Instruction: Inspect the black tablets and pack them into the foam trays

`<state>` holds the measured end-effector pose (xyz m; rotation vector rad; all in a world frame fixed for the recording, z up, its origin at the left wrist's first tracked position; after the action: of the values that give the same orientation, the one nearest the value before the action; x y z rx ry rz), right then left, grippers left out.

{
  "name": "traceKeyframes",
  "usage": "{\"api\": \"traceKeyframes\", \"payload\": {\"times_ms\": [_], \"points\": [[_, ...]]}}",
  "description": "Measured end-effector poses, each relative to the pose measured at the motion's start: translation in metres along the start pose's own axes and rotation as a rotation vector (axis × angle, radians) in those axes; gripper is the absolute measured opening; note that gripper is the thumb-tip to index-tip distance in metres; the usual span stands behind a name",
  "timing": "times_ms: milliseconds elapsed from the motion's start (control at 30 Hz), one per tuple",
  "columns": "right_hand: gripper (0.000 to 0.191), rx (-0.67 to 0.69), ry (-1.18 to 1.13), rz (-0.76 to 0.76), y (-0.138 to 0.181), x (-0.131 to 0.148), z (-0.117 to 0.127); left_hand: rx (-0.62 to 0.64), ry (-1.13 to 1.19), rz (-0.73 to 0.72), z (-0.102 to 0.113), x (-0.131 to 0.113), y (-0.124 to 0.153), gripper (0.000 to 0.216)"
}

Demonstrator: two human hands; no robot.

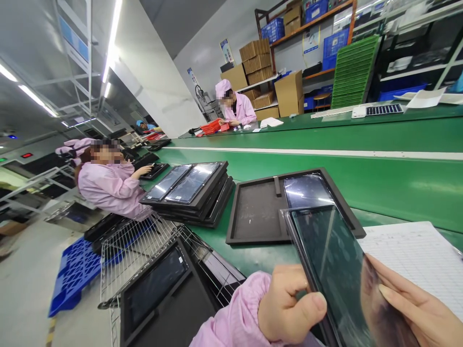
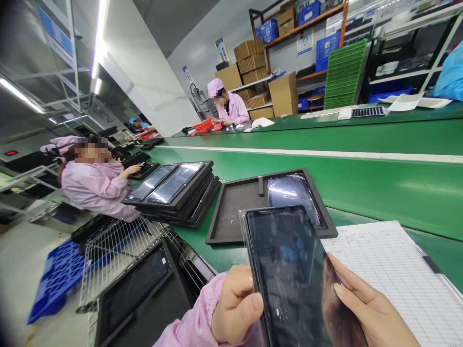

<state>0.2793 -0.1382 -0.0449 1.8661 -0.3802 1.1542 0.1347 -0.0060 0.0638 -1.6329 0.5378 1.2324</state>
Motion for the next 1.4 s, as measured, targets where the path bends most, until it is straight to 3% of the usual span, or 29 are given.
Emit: {"api": "traceKeyframes", "payload": {"times_ms": [100, 200, 233, 300, 433, 733, 1000, 1167, 1233, 1300, 1400], "points": [[0.054, -0.004, 0.009, 0.034, -0.004, -0.003, 0.004, -0.196, 0.163, 0.137, 0.012, 0.013, 0.0, 0.027], [0.056, 0.014, 0.075, 0.123, -0.007, -0.002, 0.006, -0.223, 0.375, 0.311, 0.019, 0.024, -0.006, 0.091], [0.056, 0.013, 0.11, 0.156, -0.007, 0.0, 0.006, -0.198, 0.398, 0.34, 0.021, 0.026, -0.01, 0.105], [0.053, 0.002, 0.149, 0.192, -0.007, 0.003, 0.005, -0.152, 0.402, 0.355, 0.025, 0.026, -0.017, 0.112], [0.051, 0.03, 0.109, 0.175, -0.005, 0.0, -0.001, -0.129, 0.39, 0.318, 0.028, 0.024, -0.026, 0.086], [0.051, 0.166, 0.075, 0.107, 0.003, -0.033, -0.002, -0.227, 0.325, 0.245, 0.025, 0.017, -0.022, 0.038], [0.046, 0.201, 0.102, 0.141, 0.002, -0.035, 0.003, -0.278, 0.355, 0.204, 0.026, 0.02, -0.018, 0.038], [0.05, 0.168, 0.117, 0.156, 0.004, -0.034, -0.009, -0.487, 0.072, -0.077, 0.036, 0.01, -0.033, 0.035], [0.053, 0.154, 0.136, 0.161, 0.001, -0.031, -0.021, -0.499, 0.211, -0.135, 0.031, 0.012, -0.046, 0.037], [0.055, 0.14, 0.257, 0.207, 0.0, -0.021, -0.034, -0.493, 0.416, -0.088, 0.024, 0.021, -0.059, 0.033], [0.044, 0.056, 0.457, 0.407, 0.01, 0.011, -0.051, -0.477, 0.481, -0.004, 0.012, 0.031, -0.068, 0.027]]}}
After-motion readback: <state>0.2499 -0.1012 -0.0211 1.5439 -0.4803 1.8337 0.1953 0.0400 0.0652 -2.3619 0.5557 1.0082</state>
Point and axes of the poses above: each hand's wrist, its own y-axis away from the middle knuckle, its own z-axis out of the back of the hand, x = y × z, the point moved 5 cm from there along -y, towards the middle knuckle, and after that the axes turned 4 degrees about y, right-handed, at the moved point
